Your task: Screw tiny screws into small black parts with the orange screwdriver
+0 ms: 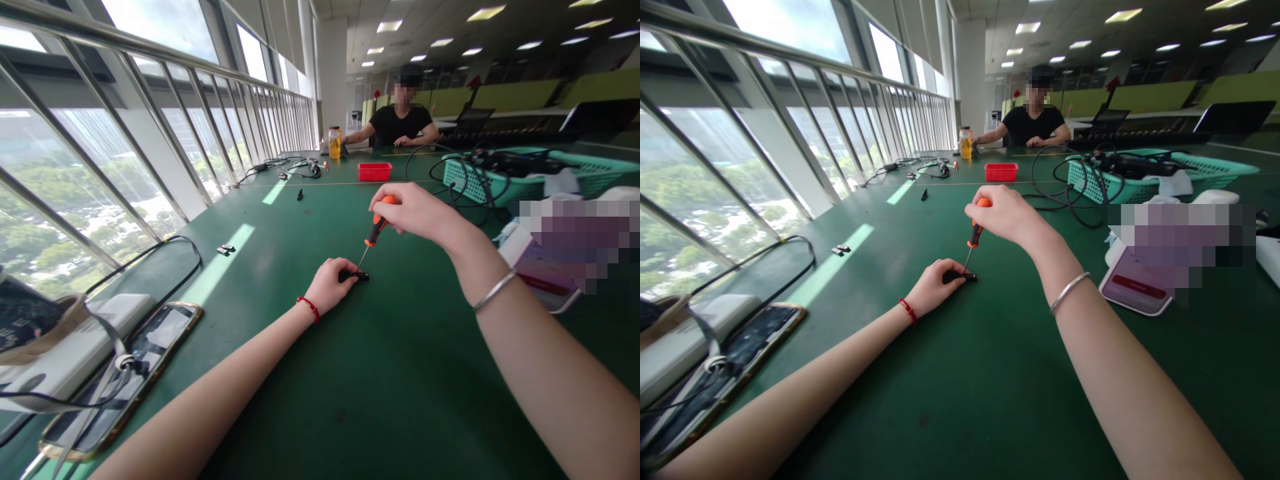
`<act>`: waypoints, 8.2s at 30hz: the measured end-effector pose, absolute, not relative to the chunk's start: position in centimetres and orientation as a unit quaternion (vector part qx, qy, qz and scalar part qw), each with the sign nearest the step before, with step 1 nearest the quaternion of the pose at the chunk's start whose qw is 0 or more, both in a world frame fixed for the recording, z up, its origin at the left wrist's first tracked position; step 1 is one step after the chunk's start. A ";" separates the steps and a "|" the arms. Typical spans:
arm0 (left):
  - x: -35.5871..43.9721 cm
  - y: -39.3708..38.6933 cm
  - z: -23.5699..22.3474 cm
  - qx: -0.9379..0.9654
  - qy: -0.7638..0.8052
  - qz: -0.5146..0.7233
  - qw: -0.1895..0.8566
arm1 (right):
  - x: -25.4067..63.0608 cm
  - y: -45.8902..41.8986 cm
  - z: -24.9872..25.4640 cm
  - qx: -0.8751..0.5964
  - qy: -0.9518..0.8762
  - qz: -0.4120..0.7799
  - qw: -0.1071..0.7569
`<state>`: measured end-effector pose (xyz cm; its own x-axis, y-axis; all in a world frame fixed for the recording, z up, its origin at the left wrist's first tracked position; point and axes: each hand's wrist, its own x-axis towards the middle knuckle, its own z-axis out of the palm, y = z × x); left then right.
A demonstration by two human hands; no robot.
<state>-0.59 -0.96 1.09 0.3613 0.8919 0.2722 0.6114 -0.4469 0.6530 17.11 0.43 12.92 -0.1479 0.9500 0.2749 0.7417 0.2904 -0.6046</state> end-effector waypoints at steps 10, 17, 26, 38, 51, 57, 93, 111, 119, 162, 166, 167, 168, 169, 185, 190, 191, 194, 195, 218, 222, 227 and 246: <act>-0.6 -0.9 1.1 0.791 0.479 0.309 0.221 | 17.2 0.6 12.7 -0.594 -0.726 0.148 0.313; -0.6 -0.9 1.1 0.793 0.479 0.304 0.221 | 17.2 0.7 12.6 -0.598 -0.722 0.180 0.296; -0.7 -0.8 1.0 0.794 0.474 0.309 0.224 | 17.1 0.6 12.7 -0.547 -0.740 0.226 0.319; -0.6 -1.1 1.3 0.794 0.473 0.308 0.225 | 15.7 0.0 11.9 -0.456 -0.780 0.309 0.295; -0.7 -1.0 1.2 0.793 0.476 0.310 0.219 | 17.6 -2.7 6.6 -0.422 -0.810 -0.035 0.406; -0.7 -0.9 0.8 0.794 0.467 0.325 0.214 | 18.0 -1.8 2.0 -0.414 -0.876 -0.069 0.238; -0.6 -1.3 0.9 0.798 0.454 0.342 0.201 | 17.0 -5.2 1.6 -0.459 -0.846 0.028 0.270; -2.9 -4.0 1.8 0.832 0.476 0.247 0.144 | 17.9 -3.9 1.1 -0.496 -0.837 0.041 0.227; -3.0 -3.8 1.6 0.830 0.477 0.245 0.157 | 18.0 -3.6 0.8 -0.438 -0.858 0.065 0.259; -1.7 -4.5 1.6 0.778 0.501 0.336 0.176 | 20.0 -2.7 1.4 -0.417 -0.819 -0.065 0.387; -0.9 -3.8 1.5 0.763 0.537 0.310 0.179 | 21.0 -1.8 1.2 -0.470 -0.773 -0.092 0.416; -0.7 -3.6 1.5 0.762 0.544 0.303 0.175 | 21.1 -1.7 1.1 -0.469 -0.776 -0.087 0.412; -0.5 -3.5 1.4 0.763 0.549 0.297 0.170 | 21.0 -1.7 1.1 -0.465 -0.782 -0.081 0.408; -0.3 -3.4 1.4 0.763 0.552 0.294 0.164 | 20.9 -1.7 1.1 -0.460 -0.788 -0.075 0.403; -14.0 -2.1 4.2 0.644 0.702 0.305 0.009 | 20.6 -1.7 1.0 -0.464 -0.806 -0.002 0.367; -16.7 -2.5 5.1 0.570 0.776 0.267 -0.036 | 20.6 -1.8 1.0 -0.466 -0.806 -0.012 0.366; -16.8 -2.6 5.2 0.562 0.787 0.254 -0.021 | 20.7 -1.7 1.0 -0.465 -0.806 -0.013 0.365; -17.0 -2.6 5.1 0.549 0.804 0.228 0.021 | 20.7 -1.7 0.9 -0.464 -0.809 -0.007 0.360; -17.2 -2.6 5.1 0.548 0.803 0.233 0.022 | 20.7 -1.7 0.9 -0.465 -0.810 -0.005 0.358; -18.3 -1.9 4.3 0.479 0.839 0.246 0.080 | 20.6 -1.6 0.8 -0.470 -0.816 0.006 0.337; -18.3 -1.8 4.2 0.481 0.839 0.243 0.078 | 20.5 -1.7 0.9 -0.470 -0.816 0.004 0.337; -18.2 -1.9 4.3 0.489 0.835 0.241 0.068 | 20.5 -1.7 1.0 -0.469 -0.816 0.005 0.337; -4.4 -0.9 2.1 0.782 0.550 0.265 0.130 | 20.0 -1.3 1.0 -0.411 -0.807 -0.051 0.421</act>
